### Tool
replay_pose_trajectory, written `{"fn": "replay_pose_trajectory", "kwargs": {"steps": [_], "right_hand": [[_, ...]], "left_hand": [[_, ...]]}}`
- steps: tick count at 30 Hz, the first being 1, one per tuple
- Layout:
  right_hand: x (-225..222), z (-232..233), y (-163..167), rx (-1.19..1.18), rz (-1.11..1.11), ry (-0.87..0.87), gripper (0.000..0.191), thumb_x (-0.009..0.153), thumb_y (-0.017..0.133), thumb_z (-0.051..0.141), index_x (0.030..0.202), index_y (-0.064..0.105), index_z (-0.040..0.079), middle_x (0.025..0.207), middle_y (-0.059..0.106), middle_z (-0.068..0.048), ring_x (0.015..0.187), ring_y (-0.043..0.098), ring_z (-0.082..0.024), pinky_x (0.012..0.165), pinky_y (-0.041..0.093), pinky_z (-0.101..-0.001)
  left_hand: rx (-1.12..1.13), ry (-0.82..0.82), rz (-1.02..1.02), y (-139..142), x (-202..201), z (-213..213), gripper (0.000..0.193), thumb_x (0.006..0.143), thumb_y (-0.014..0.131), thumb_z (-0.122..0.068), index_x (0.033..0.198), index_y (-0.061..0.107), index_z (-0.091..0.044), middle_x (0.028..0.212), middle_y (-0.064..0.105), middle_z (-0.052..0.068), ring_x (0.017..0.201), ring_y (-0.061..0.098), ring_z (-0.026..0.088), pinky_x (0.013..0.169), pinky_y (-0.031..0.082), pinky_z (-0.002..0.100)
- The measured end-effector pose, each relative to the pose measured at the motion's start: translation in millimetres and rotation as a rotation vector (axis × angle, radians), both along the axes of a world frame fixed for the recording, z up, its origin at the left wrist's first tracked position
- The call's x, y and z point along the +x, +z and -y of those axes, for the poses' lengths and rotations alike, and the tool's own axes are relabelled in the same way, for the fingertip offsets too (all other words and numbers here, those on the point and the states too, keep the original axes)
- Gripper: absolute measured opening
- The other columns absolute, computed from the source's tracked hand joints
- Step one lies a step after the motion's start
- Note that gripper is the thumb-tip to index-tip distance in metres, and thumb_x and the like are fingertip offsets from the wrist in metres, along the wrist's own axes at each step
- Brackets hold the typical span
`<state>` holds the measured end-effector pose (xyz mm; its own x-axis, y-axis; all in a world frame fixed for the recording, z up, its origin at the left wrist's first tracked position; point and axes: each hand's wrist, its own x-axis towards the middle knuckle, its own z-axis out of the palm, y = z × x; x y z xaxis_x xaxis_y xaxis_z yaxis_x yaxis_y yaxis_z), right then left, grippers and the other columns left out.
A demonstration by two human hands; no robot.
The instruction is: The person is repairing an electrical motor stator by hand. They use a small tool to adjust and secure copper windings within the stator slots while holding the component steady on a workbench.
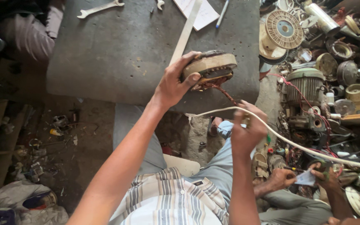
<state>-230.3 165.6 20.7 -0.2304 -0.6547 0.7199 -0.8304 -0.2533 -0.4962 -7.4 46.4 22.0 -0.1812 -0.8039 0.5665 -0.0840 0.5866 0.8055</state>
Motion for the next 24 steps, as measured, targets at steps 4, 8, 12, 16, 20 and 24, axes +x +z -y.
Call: {"fn": "replay_pose_trajectory", "kwargs": {"steps": [4,8,12,16,20,24], "right_hand": [[13.3,3.6,2.2,0.115,-0.155,-0.048,0.025,0.094,0.079,0.01,0.118,0.075,0.004,0.107,0.076,-0.014,0.097,0.069,-0.032,0.086,0.054,-0.0408],[14.3,13.3,-4.9,0.173,-0.119,-0.023,0.027,0.091,0.077,0.008,0.118,0.075,0.007,0.105,0.076,-0.012,0.097,0.068,-0.031,0.086,0.054,-0.0406],[2.0,18.0,-11.1,0.385,0.456,0.134,0.038,0.094,0.074,0.011,0.131,0.068,0.009,0.1,0.071,-0.007,0.087,0.065,-0.016,0.075,0.054,-0.0296],[-12.9,17.5,-5.4,0.506,0.983,0.361,0.043,0.092,0.075,0.007,0.132,0.063,0.004,0.108,0.069,-0.006,0.089,0.064,-0.01,0.07,0.051,-0.0228],[-14.3,9.8,3.9,0.508,1.006,0.477,0.047,0.087,0.073,0.003,0.133,0.061,0.004,0.113,0.071,-0.007,0.09,0.065,-0.007,0.07,0.051,-0.0208],[-1.5,8.6,-2.1,0.469,0.868,0.342,0.04,0.089,0.076,0.011,0.125,0.063,0.002,0.105,0.069,-0.007,0.085,0.066,-0.007,0.065,0.059,-0.0243]], "left_hand": [[-0.014,0.003,-0.006,-1.0,-1.1,-0.9,0.058,0.102,0.069,-0.043,0.143,0.056,-0.005,0.135,0.068,0.018,0.127,0.067,0.03,0.109,0.051,0.039],[-0.04,0.006,-0.022,-0.9,1.1,-2.9,0.057,0.103,0.069,-0.041,0.144,0.056,-0.004,0.135,0.068,0.018,0.128,0.067,0.031,0.111,0.05,0.039],[-0.023,-0.011,-0.03,-1.1,3.9,-4.1,0.057,0.103,0.069,-0.04,0.144,0.056,-0.003,0.135,0.068,0.019,0.127,0.067,0.031,0.111,0.05,0.039],[-0.002,-0.004,-0.025,-1.3,4.5,-4.6,0.057,0.101,0.069,-0.041,0.143,0.056,-0.004,0.134,0.068,0.019,0.126,0.068,0.03,0.109,0.051,0.039],[-0.02,0.006,-0.021,-0.7,5.9,-4.8,0.059,0.103,0.067,-0.045,0.144,0.056,-0.003,0.135,0.068,0.019,0.128,0.066,0.032,0.111,0.05,0.04],[-0.026,0.0,-0.013,0.0,7.3,-4.8,0.059,0.103,0.067,-0.045,0.143,0.056,-0.003,0.135,0.068,0.019,0.127,0.066,0.032,0.111,0.05,0.04]]}}
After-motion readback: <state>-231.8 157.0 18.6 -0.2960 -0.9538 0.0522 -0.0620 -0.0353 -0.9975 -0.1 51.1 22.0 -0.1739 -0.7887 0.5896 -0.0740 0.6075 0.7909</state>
